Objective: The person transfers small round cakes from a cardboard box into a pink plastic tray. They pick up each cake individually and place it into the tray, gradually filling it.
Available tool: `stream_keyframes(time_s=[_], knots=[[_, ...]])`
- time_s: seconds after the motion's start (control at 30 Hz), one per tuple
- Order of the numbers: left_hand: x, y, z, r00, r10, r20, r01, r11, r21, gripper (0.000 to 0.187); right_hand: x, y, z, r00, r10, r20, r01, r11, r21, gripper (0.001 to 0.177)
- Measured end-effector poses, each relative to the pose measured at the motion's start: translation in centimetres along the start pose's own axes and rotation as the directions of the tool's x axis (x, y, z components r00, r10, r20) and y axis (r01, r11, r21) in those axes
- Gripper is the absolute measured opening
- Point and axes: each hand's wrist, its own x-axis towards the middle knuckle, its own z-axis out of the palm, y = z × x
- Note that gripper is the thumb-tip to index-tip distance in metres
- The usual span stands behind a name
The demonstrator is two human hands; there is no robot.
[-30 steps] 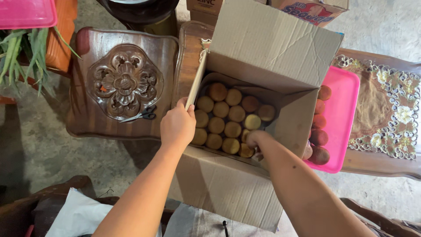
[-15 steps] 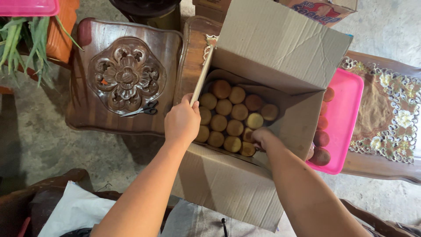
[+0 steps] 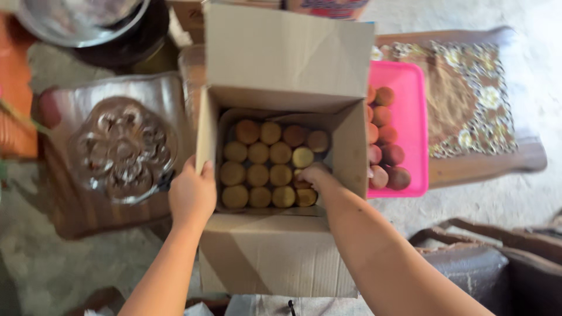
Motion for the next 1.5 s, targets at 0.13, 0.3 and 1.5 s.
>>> stream_keyframes(time_s=[0.13, 0.3, 1.5], knots=[[0.2, 0.0, 0.0, 1.000, 0.017, -0.004, -0.017, 1.000, -0.008, 0.042, -1.5, -2.0, 0.3, 0.997, -0.053, -0.063, 0.048, 0.996, -0.077, 0.042], [0.3, -0.5, 0.1, 1.000, -0.026, 0.015, 0.026, 0.999, 0.048, 0.043, -2.9, -2.7, 1.8, 0.993, -0.104, -0.055, 0.086, 0.964, -0.253, 0.037], [0.8, -0.9, -0.7, 0.966, 0.247, -0.081, -0.189, 0.881, 0.433, 0.055, -32.4, -11.1, -21.9, 0.535, -0.837, -0.115, 0.841, 0.514, 0.167, 0.056]])
